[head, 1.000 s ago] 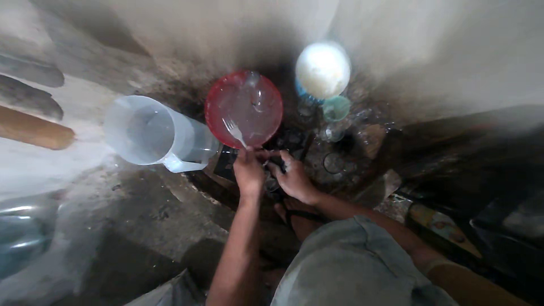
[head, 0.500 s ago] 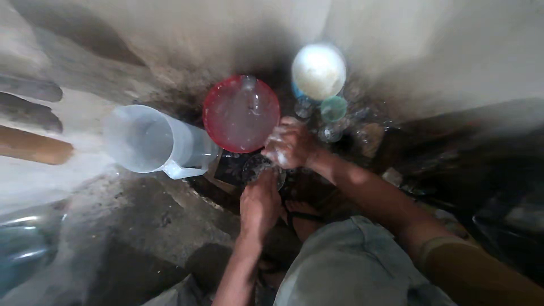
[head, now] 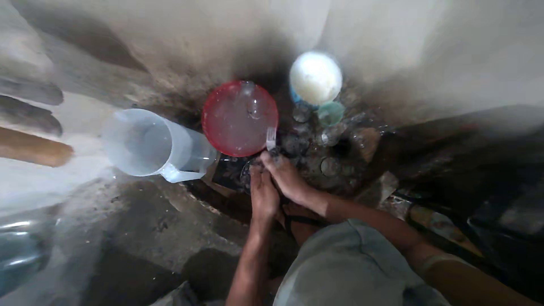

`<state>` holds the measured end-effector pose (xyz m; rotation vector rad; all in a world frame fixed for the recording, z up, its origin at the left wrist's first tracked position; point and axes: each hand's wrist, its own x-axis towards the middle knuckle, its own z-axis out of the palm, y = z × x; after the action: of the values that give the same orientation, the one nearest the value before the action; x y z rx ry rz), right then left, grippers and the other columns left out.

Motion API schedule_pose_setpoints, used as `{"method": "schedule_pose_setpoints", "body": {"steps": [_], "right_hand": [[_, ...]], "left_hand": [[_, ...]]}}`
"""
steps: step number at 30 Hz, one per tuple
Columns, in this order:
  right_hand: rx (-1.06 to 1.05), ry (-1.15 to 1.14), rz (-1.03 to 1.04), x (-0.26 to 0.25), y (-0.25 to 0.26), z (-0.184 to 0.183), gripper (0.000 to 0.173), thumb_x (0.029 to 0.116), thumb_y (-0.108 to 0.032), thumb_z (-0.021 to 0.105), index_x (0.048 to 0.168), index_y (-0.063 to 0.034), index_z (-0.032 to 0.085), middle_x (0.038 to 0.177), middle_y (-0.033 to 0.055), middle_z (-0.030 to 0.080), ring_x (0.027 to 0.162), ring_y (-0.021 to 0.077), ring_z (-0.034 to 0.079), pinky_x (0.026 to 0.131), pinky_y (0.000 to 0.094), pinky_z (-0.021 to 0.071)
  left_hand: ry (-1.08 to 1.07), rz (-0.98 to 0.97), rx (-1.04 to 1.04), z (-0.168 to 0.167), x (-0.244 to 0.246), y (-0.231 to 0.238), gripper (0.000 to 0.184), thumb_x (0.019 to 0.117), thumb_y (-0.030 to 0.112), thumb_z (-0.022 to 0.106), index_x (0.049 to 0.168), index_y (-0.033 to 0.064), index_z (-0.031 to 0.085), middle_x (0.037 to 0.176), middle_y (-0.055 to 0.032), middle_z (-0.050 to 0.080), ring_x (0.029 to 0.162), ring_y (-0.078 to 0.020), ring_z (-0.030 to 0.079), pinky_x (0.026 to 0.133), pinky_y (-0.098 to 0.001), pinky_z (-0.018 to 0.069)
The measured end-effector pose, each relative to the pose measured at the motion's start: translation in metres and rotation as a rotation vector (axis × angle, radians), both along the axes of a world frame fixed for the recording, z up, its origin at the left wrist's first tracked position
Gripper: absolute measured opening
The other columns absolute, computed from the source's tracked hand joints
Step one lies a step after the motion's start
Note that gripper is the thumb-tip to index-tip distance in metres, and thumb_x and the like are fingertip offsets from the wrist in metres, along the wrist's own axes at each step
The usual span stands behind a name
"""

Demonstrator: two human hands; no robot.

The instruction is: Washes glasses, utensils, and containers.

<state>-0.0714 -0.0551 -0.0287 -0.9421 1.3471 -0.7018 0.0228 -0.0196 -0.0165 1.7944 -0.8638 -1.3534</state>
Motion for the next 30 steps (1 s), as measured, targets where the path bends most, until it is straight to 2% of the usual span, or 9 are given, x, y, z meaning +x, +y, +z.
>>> {"method": "schedule_pose_setpoints", "body": {"steps": [1,3,8,12,14,16,18,25,30], "right_hand": [[-0.017,0.002,0.010,0.003,0.008,0.001,0.048,0.1082,-0.049,0.042,0.123,-0.0105,0.067,0.115,0.0118,0.069,0.105,0.0239,0.066,0.090,0.0507,0.0554],[-0.056,-0.033,-0.044,-0.004,0.007,0.003,0.036,0.1097,-0.036,0.045,0.118,-0.0097,0.069,0.111,0.0075,0.071,0.100,0.0182,0.067,0.088,0.0441,0.0564],[-0.260,0.297,-0.059,-0.086,-0.035,0.036,0.038,0.1107,-0.038,0.044,0.134,-0.0134,0.061,0.087,0.0062,0.069,0.068,0.0162,0.065,0.063,0.0351,0.0581],[-0.119,1.075,0.207,-0.194,-0.081,0.068,0.054,0.1092,-0.044,0.040,0.152,-0.0122,0.042,0.116,0.0282,0.067,0.104,0.0498,0.067,0.085,0.0704,0.0517],[0.054,1.270,0.290,-0.230,-0.084,0.080,0.049,0.1049,-0.035,0.052,0.143,-0.0049,0.052,0.121,0.0345,0.063,0.109,0.0583,0.062,0.082,0.0791,0.0462],[0.189,1.363,0.321,-0.248,-0.086,0.081,0.037,0.0974,-0.030,0.067,0.118,0.0014,0.067,0.114,0.0359,0.065,0.106,0.0598,0.062,0.078,0.0816,0.0443],[0.269,1.379,0.337,-0.252,-0.090,0.068,0.035,0.0946,-0.029,0.071,0.109,0.0033,0.070,0.115,0.0354,0.065,0.108,0.0593,0.061,0.080,0.0810,0.0439],[0.212,1.395,0.340,-0.274,-0.112,0.016,0.040,0.1024,-0.033,0.059,0.118,0.0027,0.067,0.122,0.0356,0.063,0.114,0.0592,0.060,0.085,0.0817,0.0434],[0.090,1.434,0.166,-0.254,-0.112,0.062,0.042,0.1007,-0.030,0.061,0.118,0.0086,0.063,0.119,0.0404,0.061,0.111,0.0629,0.058,0.083,0.0824,0.0433]], "left_hand": [[-0.008,-0.020,0.013,-0.003,0.000,-0.002,0.032,0.1085,0.023,0.038,0.132,0.0111,0.055,0.110,-0.0052,0.065,0.095,-0.0133,0.064,0.081,-0.0384,0.0567],[0.001,-0.077,0.030,-0.007,-0.001,-0.006,0.027,0.1081,0.024,0.045,0.130,0.0092,0.052,0.109,-0.0075,0.063,0.091,-0.0154,0.064,0.077,-0.0392,0.0572],[0.086,-0.323,0.050,0.003,0.002,-0.004,0.031,0.1061,0.028,0.057,0.129,0.0074,0.054,0.101,-0.0100,0.070,0.077,-0.0214,0.072,0.069,-0.0383,0.0640],[-0.046,-0.259,0.098,-0.019,0.032,0.016,0.028,0.1071,0.024,0.055,0.126,0.0046,0.062,0.104,-0.0095,0.072,0.084,-0.0199,0.073,0.073,-0.0379,0.0639],[-0.050,-0.074,0.113,-0.032,0.041,0.026,0.025,0.1072,0.022,0.055,0.121,0.0027,0.062,0.099,-0.0104,0.073,0.080,-0.0198,0.073,0.070,-0.0367,0.0632],[-0.039,0.040,0.105,-0.039,0.043,0.032,0.023,0.1073,0.019,0.054,0.119,0.0012,0.061,0.097,-0.0103,0.072,0.079,-0.0184,0.072,0.068,-0.0348,0.0625],[-0.030,0.039,0.099,-0.040,0.040,0.037,0.022,0.1074,0.017,0.053,0.119,0.0001,0.060,0.096,-0.0094,0.071,0.078,-0.0165,0.071,0.067,-0.0328,0.0616],[0.025,-0.070,0.113,-0.039,0.051,0.048,0.024,0.1079,0.019,0.052,0.122,0.0014,0.063,0.104,-0.0118,0.073,0.086,-0.0225,0.074,0.071,-0.0374,0.0641],[-0.021,0.046,0.124,-0.049,0.065,0.061,0.025,0.1074,0.020,0.054,0.120,0.0002,0.063,0.101,-0.0123,0.073,0.084,-0.0221,0.073,0.071,-0.0377,0.0639]]}}
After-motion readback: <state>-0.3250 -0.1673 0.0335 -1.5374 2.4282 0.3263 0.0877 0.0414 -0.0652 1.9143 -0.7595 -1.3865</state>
